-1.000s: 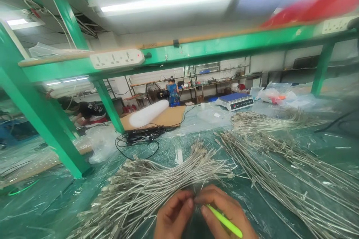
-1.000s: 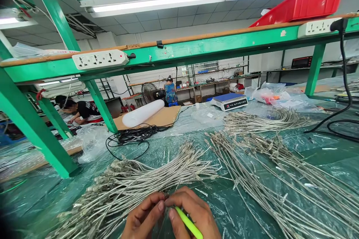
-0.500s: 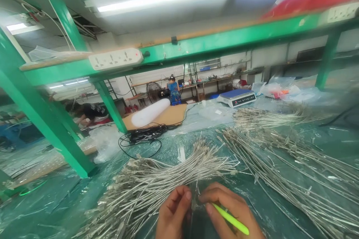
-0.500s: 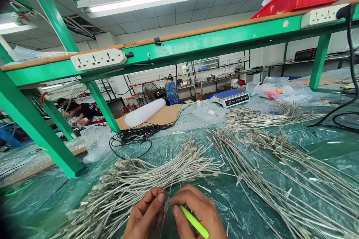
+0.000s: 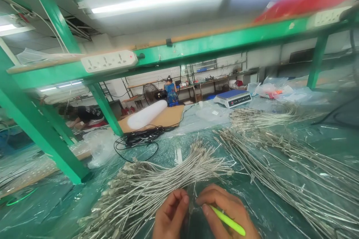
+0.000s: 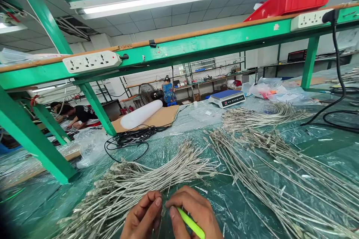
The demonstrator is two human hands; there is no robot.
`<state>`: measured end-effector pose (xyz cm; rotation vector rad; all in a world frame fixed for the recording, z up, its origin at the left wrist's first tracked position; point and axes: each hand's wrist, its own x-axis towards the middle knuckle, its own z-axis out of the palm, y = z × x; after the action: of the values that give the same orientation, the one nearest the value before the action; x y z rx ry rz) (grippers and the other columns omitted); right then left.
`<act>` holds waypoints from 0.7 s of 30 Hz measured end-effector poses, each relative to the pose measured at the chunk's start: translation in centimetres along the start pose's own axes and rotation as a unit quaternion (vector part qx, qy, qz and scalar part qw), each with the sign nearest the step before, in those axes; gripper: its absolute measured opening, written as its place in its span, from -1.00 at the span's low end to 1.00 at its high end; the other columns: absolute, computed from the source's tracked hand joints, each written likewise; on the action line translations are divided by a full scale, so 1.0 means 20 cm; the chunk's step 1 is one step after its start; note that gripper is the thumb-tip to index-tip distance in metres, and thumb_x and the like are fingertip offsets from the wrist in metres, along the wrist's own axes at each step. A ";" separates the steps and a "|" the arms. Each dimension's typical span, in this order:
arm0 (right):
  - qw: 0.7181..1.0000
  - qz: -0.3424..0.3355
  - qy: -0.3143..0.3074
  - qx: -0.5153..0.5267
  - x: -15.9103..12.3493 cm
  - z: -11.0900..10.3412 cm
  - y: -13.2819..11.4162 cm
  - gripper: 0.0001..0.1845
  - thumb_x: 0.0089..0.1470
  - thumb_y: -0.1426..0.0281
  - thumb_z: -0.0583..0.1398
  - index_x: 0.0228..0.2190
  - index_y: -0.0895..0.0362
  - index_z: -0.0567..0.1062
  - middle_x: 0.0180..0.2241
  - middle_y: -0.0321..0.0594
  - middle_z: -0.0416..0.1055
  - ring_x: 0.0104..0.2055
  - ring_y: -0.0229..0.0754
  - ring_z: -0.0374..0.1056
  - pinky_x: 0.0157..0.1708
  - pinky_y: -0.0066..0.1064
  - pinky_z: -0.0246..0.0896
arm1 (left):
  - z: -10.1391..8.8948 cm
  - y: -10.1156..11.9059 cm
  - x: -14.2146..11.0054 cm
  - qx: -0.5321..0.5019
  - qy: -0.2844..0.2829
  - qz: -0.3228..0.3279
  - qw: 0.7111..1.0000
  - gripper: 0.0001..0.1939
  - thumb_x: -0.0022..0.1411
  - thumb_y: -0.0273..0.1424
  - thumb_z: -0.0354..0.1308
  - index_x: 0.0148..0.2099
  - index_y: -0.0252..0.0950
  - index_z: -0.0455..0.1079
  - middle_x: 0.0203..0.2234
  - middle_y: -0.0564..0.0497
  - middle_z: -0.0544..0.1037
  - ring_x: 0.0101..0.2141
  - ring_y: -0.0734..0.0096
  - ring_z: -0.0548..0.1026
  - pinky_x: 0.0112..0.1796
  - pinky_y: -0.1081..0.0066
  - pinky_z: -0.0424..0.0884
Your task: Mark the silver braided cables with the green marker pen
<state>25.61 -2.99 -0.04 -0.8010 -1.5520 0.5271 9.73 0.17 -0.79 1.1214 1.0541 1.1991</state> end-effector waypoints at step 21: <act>0.999 0.019 0.038 -0.012 -0.01 0.03 0.01 -0.86 0.07 0.50 0.12 -0.41 0.10 0.47 -0.47 -0.24 0.40 -0.45 -0.23 0.36 -0.45 -0.47 0.19 | 0.00 -0.01 0.01 0.026 0.012 0.013 1.000 -0.60 -0.07 -0.06 0.34 -0.43 -0.30 0.42 -0.70 0.21 0.20 -0.64 0.58 0.08 -0.60 0.55 0.03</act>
<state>25.13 -2.94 -0.43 -0.8609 -1.4776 0.5002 9.81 0.35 -1.01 1.1663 1.0966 1.2138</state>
